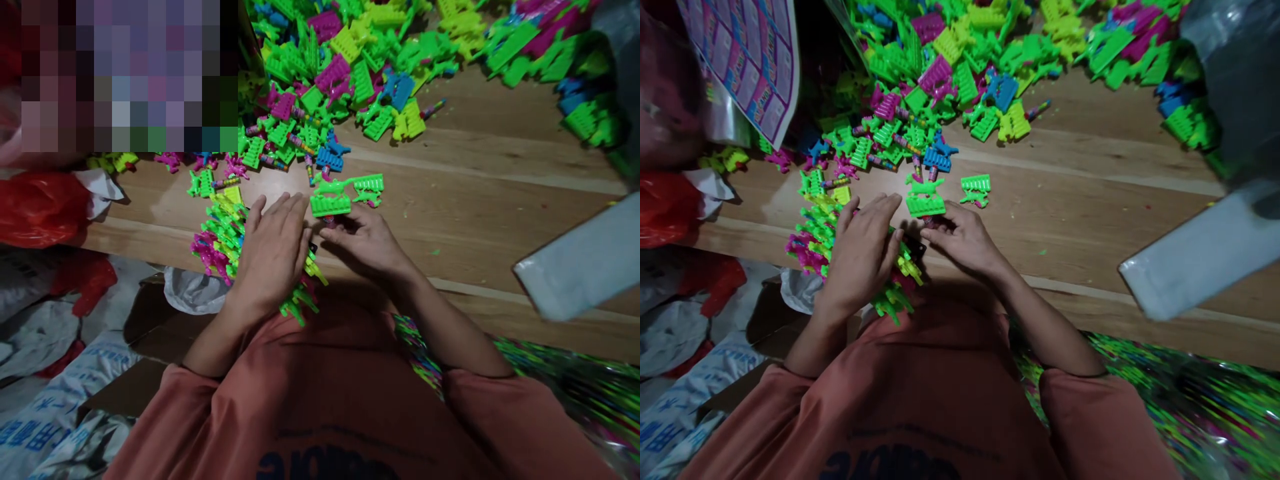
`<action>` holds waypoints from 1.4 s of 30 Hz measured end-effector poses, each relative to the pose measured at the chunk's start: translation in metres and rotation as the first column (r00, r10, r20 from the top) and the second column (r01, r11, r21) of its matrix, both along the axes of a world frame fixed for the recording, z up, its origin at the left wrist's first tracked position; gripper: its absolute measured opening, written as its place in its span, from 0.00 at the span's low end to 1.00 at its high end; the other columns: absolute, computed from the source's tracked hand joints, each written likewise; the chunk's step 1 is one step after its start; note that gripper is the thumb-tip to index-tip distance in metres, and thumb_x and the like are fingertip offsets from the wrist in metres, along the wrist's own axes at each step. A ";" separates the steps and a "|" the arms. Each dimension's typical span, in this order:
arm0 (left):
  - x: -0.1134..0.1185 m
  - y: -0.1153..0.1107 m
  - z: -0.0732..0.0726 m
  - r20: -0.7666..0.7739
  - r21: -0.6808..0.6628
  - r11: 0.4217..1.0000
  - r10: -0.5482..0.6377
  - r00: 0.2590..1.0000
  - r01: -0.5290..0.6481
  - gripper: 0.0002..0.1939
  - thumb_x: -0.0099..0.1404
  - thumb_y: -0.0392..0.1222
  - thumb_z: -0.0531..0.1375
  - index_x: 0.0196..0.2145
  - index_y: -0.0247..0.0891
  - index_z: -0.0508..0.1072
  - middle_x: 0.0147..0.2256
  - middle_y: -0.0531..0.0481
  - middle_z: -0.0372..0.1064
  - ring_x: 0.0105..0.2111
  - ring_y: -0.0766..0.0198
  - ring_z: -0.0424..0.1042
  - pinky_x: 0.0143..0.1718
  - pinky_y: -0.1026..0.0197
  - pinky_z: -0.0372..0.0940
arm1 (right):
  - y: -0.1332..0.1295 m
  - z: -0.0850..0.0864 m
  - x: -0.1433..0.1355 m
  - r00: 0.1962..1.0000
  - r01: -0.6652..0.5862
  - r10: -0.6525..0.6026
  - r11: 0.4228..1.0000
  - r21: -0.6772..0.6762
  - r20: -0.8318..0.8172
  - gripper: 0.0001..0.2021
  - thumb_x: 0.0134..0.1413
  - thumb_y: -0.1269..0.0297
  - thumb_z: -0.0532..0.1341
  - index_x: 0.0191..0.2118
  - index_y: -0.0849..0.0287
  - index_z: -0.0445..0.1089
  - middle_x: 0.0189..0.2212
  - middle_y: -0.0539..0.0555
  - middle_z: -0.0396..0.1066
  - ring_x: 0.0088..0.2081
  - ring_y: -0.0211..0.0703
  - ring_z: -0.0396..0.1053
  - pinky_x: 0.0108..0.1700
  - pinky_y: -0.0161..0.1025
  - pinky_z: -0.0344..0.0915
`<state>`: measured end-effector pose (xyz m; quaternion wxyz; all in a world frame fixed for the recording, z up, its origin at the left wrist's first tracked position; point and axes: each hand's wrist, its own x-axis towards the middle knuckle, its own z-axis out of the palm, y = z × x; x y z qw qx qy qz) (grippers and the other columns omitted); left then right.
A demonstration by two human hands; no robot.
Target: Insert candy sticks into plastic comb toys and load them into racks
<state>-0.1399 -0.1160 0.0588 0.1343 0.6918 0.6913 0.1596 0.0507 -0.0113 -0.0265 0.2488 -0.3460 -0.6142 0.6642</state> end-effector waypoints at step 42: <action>0.015 0.009 0.015 -0.049 -0.034 0.923 -0.385 0.921 0.384 0.19 0.88 0.48 0.56 0.49 0.38 0.85 0.47 0.46 0.88 0.58 0.48 0.82 0.82 0.29 0.49 | -0.023 0.002 0.048 0.958 -0.274 0.172 0.780 0.563 0.228 0.09 0.75 0.64 0.59 0.50 0.50 0.77 0.44 0.56 0.83 0.44 0.52 0.82 0.48 0.49 0.81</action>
